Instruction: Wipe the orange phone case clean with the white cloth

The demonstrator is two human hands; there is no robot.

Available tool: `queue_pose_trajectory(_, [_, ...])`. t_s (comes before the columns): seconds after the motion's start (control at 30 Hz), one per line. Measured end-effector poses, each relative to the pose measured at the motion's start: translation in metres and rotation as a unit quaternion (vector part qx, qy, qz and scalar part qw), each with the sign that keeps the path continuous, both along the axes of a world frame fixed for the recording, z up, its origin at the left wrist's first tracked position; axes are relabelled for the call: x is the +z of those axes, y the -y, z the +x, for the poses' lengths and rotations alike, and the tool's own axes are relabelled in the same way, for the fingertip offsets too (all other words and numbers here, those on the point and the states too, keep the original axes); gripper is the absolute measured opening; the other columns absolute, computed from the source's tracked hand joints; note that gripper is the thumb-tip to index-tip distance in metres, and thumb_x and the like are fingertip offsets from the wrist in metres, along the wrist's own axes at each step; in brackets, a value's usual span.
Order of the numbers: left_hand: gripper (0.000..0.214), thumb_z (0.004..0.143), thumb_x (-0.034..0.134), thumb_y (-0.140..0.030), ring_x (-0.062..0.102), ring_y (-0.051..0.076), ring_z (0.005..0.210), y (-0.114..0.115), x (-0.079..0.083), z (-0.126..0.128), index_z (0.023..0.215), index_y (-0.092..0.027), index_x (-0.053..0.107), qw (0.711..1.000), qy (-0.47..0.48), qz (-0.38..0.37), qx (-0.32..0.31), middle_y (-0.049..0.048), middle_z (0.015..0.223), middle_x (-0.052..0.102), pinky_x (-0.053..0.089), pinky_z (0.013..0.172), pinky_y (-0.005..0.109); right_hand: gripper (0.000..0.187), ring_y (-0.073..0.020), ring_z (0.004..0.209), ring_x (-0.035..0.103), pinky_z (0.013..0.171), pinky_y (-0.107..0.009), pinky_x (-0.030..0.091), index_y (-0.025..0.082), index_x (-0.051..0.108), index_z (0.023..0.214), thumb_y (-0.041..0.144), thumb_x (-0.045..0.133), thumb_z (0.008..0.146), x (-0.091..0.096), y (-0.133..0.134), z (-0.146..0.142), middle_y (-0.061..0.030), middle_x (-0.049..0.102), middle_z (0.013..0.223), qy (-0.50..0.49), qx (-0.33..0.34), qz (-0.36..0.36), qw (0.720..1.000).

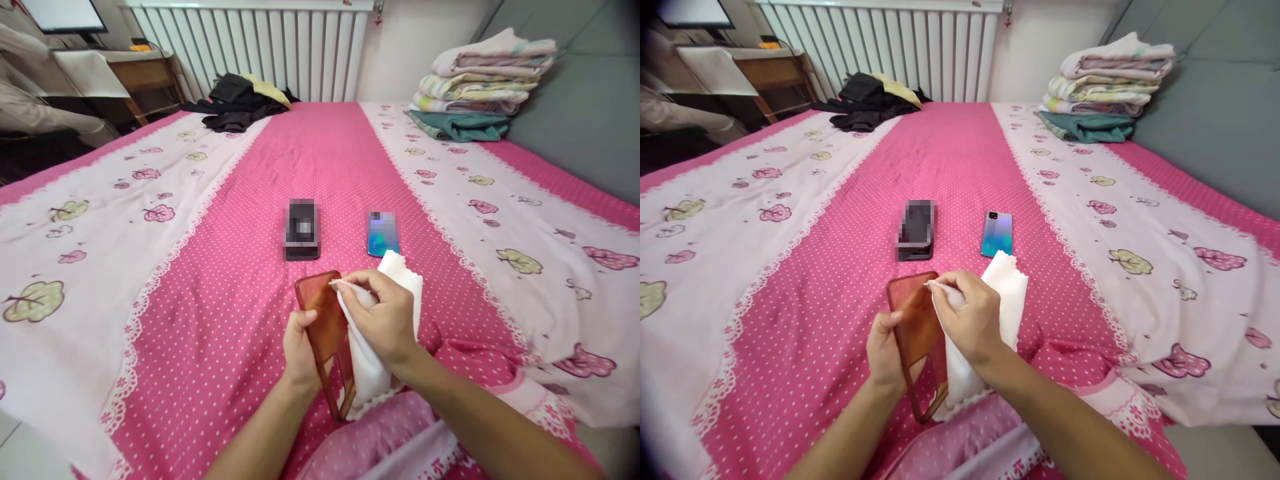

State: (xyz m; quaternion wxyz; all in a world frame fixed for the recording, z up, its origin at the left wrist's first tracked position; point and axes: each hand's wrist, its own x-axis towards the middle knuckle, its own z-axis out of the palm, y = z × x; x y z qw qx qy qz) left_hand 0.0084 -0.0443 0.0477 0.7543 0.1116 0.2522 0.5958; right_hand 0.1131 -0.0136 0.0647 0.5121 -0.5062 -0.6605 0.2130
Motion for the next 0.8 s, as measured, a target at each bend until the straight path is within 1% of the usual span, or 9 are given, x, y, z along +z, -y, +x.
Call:
queue_pose_trajectory(0.07, [0.039,0.065,0.050,-0.030,0.057,0.034,0.111,0.002,0.000,0.003,0.094,-0.013,0.069,1.000,0.010,-0.018,-0.008,0.0100,0.103,0.070,0.042,0.096,0.045,0.009,-0.0167,0.073,0.062,0.070,-0.028,0.049,0.020,0.065,0.077,0.022,0.057,0.082,-0.003,0.000,0.000,-0.0032,0.067,0.075,0.065,-0.015,0.046,0.997])
queue_pose_trajectory(0.17, [0.032,0.064,0.051,-0.028,0.057,0.034,0.111,0.002,0.000,0.004,0.083,-0.012,0.070,0.999,0.018,-0.040,0.004,0.0100,0.097,0.072,0.041,0.096,0.045,0.012,-0.0182,0.076,0.062,0.073,-0.031,0.049,0.020,0.067,0.081,0.022,0.055,0.084,-0.009,0.002,-0.001,-0.0050,0.067,0.078,0.132,-0.017,0.077,0.988])
queue_pose_trajectory(0.33, [0.028,0.064,0.051,-0.027,0.059,0.033,0.108,-0.002,0.002,0.000,0.079,-0.012,0.070,0.998,0.036,-0.049,0.023,0.0093,0.089,0.073,0.041,0.097,0.043,0.020,-0.0192,0.084,0.063,0.079,-0.032,0.052,0.019,0.068,0.098,0.019,0.054,0.084,-0.013,0.007,-0.003,-0.0072,0.070,0.089,0.160,0.025,0.094,0.982])
queue_pose_trajectory(0.43, [0.027,0.064,0.051,-0.026,0.059,0.033,0.107,-0.004,0.002,-0.002,0.077,-0.012,0.070,0.997,0.044,-0.054,0.018,0.0091,0.088,0.073,0.042,0.097,0.042,0.024,-0.0184,0.087,0.064,0.081,-0.031,0.052,0.019,0.068,0.100,0.015,0.053,0.083,-0.013,0.008,-0.004,-0.0072,0.070,0.093,0.151,0.047,0.086,0.984])
queue_pose_trajectory(0.53, [0.030,0.064,0.051,-0.026,0.059,0.033,0.108,-0.004,0.002,-0.001,0.081,-0.010,0.070,0.997,0.046,-0.064,0.017,0.0105,0.087,0.072,0.042,0.097,0.042,0.025,-0.0162,0.084,0.065,0.078,-0.028,0.053,0.020,0.069,0.095,0.009,0.050,0.082,-0.014,0.008,-0.005,-0.0056,0.071,0.090,0.130,0.085,0.088,0.984])
queue_pose_trajectory(0.6, [0.034,0.065,0.051,-0.025,0.058,0.033,0.110,-0.003,0.003,0.000,0.089,-0.010,0.070,0.996,0.050,-0.065,0.024,0.0100,0.091,0.072,0.042,0.097,0.041,0.025,-0.0148,0.080,0.066,0.074,-0.026,0.054,0.020,0.069,0.092,0.008,0.050,0.081,-0.015,0.006,-0.005,-0.0046,0.071,0.086,0.118,0.091,0.106,0.983])
queue_pose_trajectory(0.7, [0.044,0.065,0.051,-0.021,0.056,0.030,0.113,-0.001,0.003,0.004,0.105,-0.014,0.066,0.997,0.056,-0.050,0.031,0.0067,0.099,0.071,0.040,0.099,0.039,0.024,-0.0137,0.073,0.066,0.068,-0.024,0.054,0.019,0.069,0.089,0.007,0.051,0.079,-0.013,0.004,-0.004,-0.0041,0.071,0.083,0.123,0.046,0.139,0.982])
queue_pose_trajectory(0.8, [0.049,0.066,0.051,-0.022,0.056,0.029,0.114,0.002,0.002,0.009,0.112,-0.016,0.064,0.998,0.054,-0.032,0.016,0.0054,0.101,0.071,0.039,0.100,0.038,0.021,-0.0141,0.070,0.066,0.066,-0.024,0.052,0.017,0.069,0.086,0.007,0.053,0.077,-0.010,0.001,-0.002,-0.0042,0.071,0.081,0.150,-0.011,0.161,0.975])
